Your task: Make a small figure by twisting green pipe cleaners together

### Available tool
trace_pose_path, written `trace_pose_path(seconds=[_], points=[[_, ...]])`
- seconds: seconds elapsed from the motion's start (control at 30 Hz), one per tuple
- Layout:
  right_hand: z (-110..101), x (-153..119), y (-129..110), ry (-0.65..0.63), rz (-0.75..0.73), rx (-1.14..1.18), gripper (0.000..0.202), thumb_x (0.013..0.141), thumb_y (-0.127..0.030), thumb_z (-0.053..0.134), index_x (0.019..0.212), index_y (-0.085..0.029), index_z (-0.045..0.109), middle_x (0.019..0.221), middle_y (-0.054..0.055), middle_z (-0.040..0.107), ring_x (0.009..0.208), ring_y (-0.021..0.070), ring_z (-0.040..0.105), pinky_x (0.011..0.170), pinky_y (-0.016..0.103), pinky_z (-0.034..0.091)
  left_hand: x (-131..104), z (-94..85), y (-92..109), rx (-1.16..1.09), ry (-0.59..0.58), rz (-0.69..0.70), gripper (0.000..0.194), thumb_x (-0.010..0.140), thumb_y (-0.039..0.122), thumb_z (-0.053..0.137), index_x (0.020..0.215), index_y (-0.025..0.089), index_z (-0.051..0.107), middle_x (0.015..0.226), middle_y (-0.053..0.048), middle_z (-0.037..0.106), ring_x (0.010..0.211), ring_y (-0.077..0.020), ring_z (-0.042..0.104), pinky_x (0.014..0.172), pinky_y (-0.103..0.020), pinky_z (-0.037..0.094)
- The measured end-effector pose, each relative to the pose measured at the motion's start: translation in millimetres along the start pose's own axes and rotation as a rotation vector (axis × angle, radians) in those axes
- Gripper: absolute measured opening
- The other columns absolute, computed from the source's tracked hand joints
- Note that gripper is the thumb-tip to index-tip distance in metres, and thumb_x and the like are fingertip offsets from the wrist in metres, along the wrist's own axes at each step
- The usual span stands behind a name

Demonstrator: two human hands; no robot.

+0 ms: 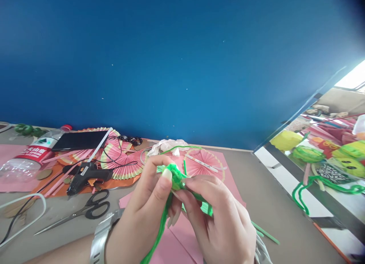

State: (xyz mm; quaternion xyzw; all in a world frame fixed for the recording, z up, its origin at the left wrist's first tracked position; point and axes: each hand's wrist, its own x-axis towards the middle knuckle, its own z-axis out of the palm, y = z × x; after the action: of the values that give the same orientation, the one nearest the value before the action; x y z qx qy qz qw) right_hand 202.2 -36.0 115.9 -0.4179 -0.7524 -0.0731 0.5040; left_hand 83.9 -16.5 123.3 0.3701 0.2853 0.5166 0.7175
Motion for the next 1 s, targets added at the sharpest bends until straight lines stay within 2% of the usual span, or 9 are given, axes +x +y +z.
trace_pose_path(seconds=[0.1,0.27,0.47,0.67,0.8,0.9,1.0], points=[[-0.9,0.8,-1.4,-0.001,0.011,-0.033,0.018,0.083,-0.010,0.057,0.102,-0.011,0.055,0.079,0.002,0.062,0.067,0.0108,0.059,0.058,0.021,0.047,0.4,0.1,0.0,-0.015,-0.005,-0.006,0.021,0.082,0.044,0.056,0.092,0.025,0.051,0.055,0.007,0.048,0.041,-0.0056,0.040,0.040,-0.013,0.033],[-2.2,-0.4,-1.1,-0.023,0.005,-0.010,0.013,0.083,-0.005,0.055,0.093,-0.012,0.055,0.078,0.002,0.061,0.069,0.0111,0.057,0.061,0.022,0.048,1.0,0.9,0.0,-0.038,0.004,-0.022,0.024,0.080,0.045,0.057,0.093,0.025,0.053,0.054,0.007,0.047,0.040,-0.0054,0.039,0.039,-0.013,0.033],[-2.7,2.2,0.0,-0.010,-0.041,-0.060,0.020,0.083,-0.008,0.058,0.103,-0.009,0.056,0.087,0.003,0.065,0.080,0.0097,0.061,0.071,0.017,0.048,-0.3,-0.1,1.8,-0.084,-0.055,-0.069,0.022,0.081,0.048,0.054,0.088,0.027,0.055,0.048,0.009,0.042,0.039,-0.0044,0.036,0.038,-0.011,0.032],[-5.3,2.1,-2.4,-0.028,-0.015,-0.142,0.020,0.085,-0.011,0.057,0.104,-0.015,0.057,0.089,0.003,0.067,0.077,0.0114,0.063,0.070,0.019,0.053,1.4,-8.8,1.1,-0.031,-0.054,-0.157,0.023,0.080,0.047,0.056,0.089,0.026,0.055,0.056,0.008,0.041,0.046,-0.0040,0.038,0.043,-0.010,0.036],[-6.6,1.7,-1.6,-0.072,0.001,-0.087,0.020,0.083,-0.008,0.057,0.101,-0.015,0.057,0.087,0.003,0.067,0.075,0.0128,0.064,0.069,0.021,0.053,2.4,-8.9,0.9,0.004,-0.071,-0.112,0.024,0.082,0.049,0.053,0.092,0.027,0.055,0.056,0.007,0.039,0.045,-0.0054,0.034,0.043,-0.013,0.035],[-7.9,1.6,0.0,-0.083,0.006,-0.067,0.023,0.082,-0.007,0.055,0.103,-0.017,0.055,0.087,0.002,0.066,0.076,0.0130,0.064,0.070,0.022,0.053,0.5,-6.0,0.4,-0.051,-0.116,-0.071,0.027,0.083,0.052,0.048,0.088,0.027,0.057,0.055,0.006,0.039,0.044,-0.0064,0.033,0.041,-0.014,0.033],[-9.9,2.2,1.1,-0.087,-0.010,-0.055,0.023,0.082,-0.005,0.056,0.103,-0.014,0.055,0.089,0.003,0.066,0.078,0.0121,0.062,0.072,0.021,0.051,-3.3,-2.9,0.7,-0.093,-0.108,-0.113,0.028,0.083,0.051,0.049,0.096,0.028,0.058,0.059,0.005,0.043,0.048,-0.0070,0.037,0.044,-0.015,0.035]])
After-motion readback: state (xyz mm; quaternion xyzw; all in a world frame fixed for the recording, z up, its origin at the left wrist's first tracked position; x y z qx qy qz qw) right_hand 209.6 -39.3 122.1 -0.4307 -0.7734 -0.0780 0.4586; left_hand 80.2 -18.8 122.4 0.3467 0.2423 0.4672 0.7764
